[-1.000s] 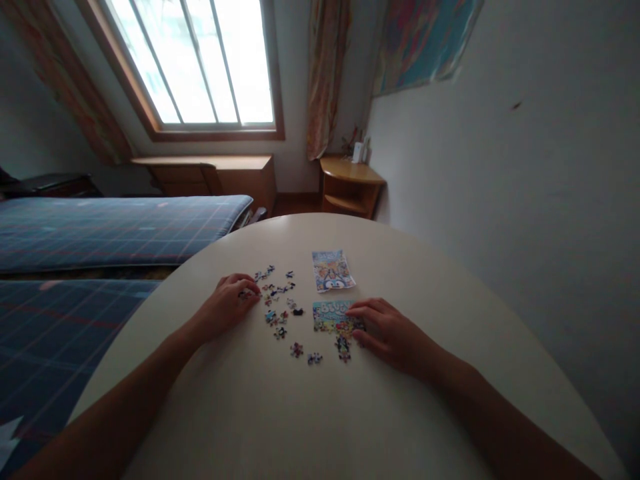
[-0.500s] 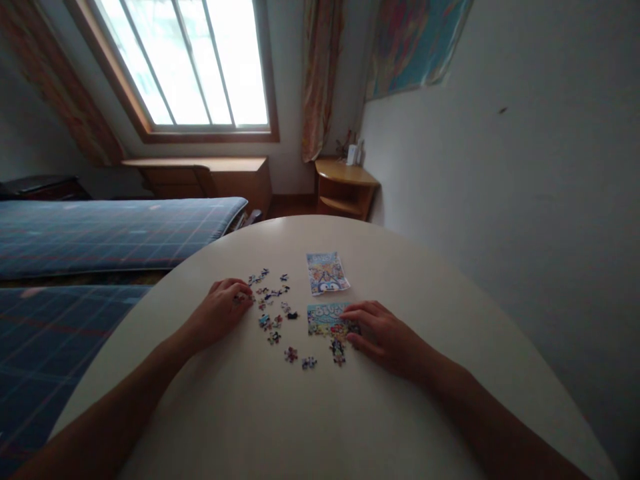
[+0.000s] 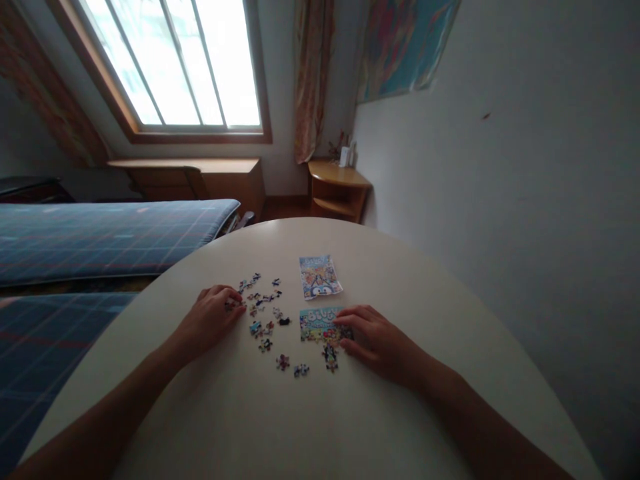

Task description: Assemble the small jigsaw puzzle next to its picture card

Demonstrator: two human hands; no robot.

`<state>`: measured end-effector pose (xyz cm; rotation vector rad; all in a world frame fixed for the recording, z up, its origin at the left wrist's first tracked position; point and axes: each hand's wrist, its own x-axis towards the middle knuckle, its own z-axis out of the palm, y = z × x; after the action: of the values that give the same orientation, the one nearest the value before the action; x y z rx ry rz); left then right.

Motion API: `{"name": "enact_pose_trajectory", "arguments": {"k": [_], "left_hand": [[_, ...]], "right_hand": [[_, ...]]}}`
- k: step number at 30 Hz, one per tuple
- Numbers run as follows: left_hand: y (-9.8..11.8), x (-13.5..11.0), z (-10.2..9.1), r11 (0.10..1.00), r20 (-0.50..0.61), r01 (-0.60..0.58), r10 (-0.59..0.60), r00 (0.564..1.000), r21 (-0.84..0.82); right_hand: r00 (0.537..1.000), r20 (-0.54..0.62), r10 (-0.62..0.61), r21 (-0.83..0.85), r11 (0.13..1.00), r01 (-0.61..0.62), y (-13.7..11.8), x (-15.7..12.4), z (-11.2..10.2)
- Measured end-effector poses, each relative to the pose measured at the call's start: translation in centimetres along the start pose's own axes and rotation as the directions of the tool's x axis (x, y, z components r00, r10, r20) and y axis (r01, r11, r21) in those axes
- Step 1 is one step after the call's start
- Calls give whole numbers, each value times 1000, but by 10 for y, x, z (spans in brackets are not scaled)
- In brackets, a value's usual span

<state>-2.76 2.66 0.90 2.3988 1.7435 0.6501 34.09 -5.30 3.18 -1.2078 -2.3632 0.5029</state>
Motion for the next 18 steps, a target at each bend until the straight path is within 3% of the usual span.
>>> {"name": "enact_pose_trajectory", "arguments": {"k": [11, 18], "left_hand": [[13, -1, -9, 998, 58, 61, -61, 996, 2], [23, -2, -14, 998, 23, 53, -52, 998, -18]], "right_hand": [[1000, -6, -15, -2, 1000, 15, 3, -1, 2], [1000, -8, -12, -7, 1000, 12, 3, 0, 1]]}}
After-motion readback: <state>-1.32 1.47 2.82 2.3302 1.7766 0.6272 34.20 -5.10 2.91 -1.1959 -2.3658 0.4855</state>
